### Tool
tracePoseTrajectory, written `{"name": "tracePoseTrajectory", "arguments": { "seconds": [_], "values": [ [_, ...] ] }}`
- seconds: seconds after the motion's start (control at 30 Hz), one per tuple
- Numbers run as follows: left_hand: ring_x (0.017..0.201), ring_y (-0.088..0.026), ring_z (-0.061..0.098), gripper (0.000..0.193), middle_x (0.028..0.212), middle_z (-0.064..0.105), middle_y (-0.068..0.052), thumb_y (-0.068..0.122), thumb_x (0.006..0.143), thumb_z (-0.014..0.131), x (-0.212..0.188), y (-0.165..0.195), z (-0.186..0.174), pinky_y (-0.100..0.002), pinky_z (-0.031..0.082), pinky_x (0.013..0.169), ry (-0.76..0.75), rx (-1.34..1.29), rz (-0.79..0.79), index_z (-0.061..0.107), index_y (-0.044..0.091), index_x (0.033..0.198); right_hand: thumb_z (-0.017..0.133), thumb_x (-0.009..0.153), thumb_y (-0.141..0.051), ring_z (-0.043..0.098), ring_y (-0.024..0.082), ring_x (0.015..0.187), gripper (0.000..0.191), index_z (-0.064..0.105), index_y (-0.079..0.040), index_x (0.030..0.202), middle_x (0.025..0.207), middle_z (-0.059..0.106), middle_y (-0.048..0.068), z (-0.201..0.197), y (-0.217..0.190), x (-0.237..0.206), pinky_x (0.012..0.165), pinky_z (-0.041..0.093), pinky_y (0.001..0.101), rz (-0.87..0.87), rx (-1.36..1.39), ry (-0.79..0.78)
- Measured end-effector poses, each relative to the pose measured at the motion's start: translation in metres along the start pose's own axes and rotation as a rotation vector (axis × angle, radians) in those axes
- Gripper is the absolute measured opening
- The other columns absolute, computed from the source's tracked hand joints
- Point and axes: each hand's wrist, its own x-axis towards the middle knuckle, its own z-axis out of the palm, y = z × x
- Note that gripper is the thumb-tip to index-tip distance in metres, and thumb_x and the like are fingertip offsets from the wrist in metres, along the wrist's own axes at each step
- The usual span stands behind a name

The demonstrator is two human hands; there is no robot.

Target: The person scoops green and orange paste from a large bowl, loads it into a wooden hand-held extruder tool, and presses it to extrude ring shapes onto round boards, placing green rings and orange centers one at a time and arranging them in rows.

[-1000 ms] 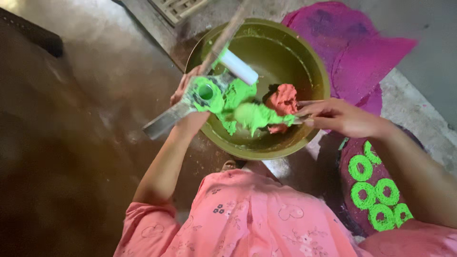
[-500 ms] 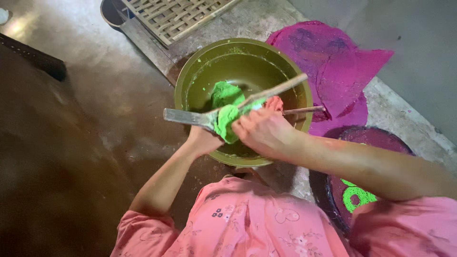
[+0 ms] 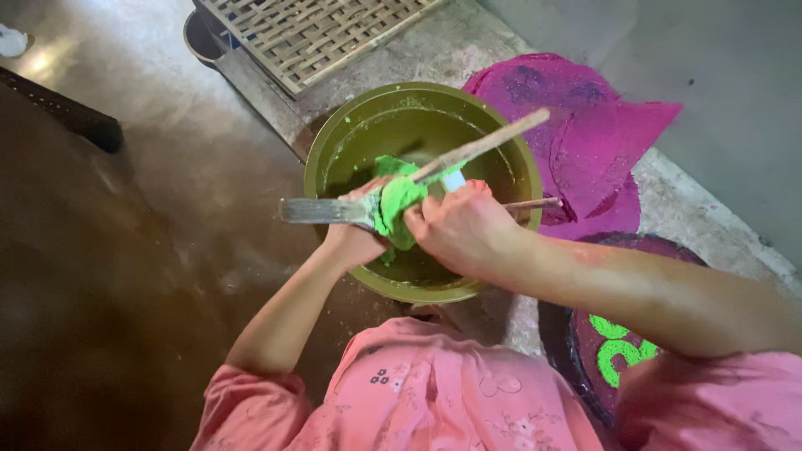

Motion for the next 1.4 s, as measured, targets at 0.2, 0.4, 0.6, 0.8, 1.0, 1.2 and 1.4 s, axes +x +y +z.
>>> {"name": "tracePoseTrajectory", "arguments": {
  "seconds": [0.2,0.4,0.6,0.8,1.0,1.2,1.4],
  "values": [
    [0.104,-0.026,0.068,0.056,0.12,0.07,-0.006,0.03,0.077,0.08,0.0,-0.007,-0.031,-0.038,0.056,0.086,0.051,-0.014,-0.069,0.064,0.012,0.128,0.066,0.077,-0.018,0.069,0.02,0.058,0.03,0.069,-0.011,0.106,0.072,0.066,0.002,-0.056,0.042,-0.054,0.048,0.05,0.0343,0.097,0.1,0.08],
    [0.106,-0.027,0.068,0.061,0.124,0.069,-0.006,0.02,0.071,0.074,0.014,0.007,-0.027,-0.037,0.057,0.083,0.105,-0.033,0.065,0.064,0.013,0.13,0.064,0.082,-0.025,0.068,0.018,0.058,0.02,0.066,-0.012,0.097,0.073,0.067,0.003,-0.021,0.015,-0.023,0.049,0.05,0.0318,0.06,-0.142,0.068],
    [0.108,-0.029,0.068,0.058,0.127,0.067,-0.007,0.029,0.076,0.078,0.009,0.01,-0.008,-0.041,0.056,0.087,0.058,-0.094,0.01,0.062,0.013,0.13,0.065,0.081,-0.022,0.068,0.018,0.055,0.02,0.065,-0.011,0.097,0.073,0.066,0.003,-0.016,0.005,-0.023,0.049,0.053,0.0351,-0.001,-0.123,0.025],
    [0.108,-0.025,0.069,0.062,0.126,0.067,-0.003,0.032,0.079,0.078,0.013,0.005,-0.038,-0.039,0.057,0.087,0.144,0.007,-0.007,0.061,0.015,0.136,0.069,0.079,-0.025,0.068,0.022,0.06,0.028,0.067,-0.02,0.107,0.069,0.063,0.001,-0.087,0.056,-0.067,0.049,0.052,0.0395,0.223,0.078,0.04],
    [0.104,-0.027,0.068,0.06,0.122,0.069,-0.005,0.026,0.075,0.08,0.012,0.013,-0.037,-0.04,0.056,0.083,0.097,-0.028,-0.007,0.063,0.014,0.131,0.069,0.081,-0.037,0.072,0.026,0.067,0.031,0.062,-0.017,0.104,0.082,0.068,0.003,-0.057,0.059,-0.04,0.05,0.053,0.0408,0.135,0.184,-0.23],
    [0.11,-0.025,0.072,0.05,0.128,0.071,-0.006,0.021,0.079,0.078,-0.001,0.008,0.001,-0.037,0.057,0.094,0.054,-0.337,-0.042,0.066,0.014,0.127,0.065,0.082,-0.025,0.07,0.019,0.058,0.02,0.067,-0.011,0.096,0.072,0.07,0.003,0.0,0.003,-0.004,0.047,0.052,0.0352,-0.031,-0.115,0.082],
    [0.107,-0.026,0.072,0.053,0.12,0.072,-0.011,0.023,0.081,0.081,-0.001,-0.017,-0.011,-0.037,0.056,0.093,0.187,-0.29,-0.25,0.062,0.008,0.128,0.069,0.08,-0.024,0.071,0.027,0.063,0.023,0.066,-0.011,0.099,0.079,0.07,0.008,-0.018,0.028,-0.049,0.054,0.055,0.0404,0.119,0.146,0.021]
  ]
}}
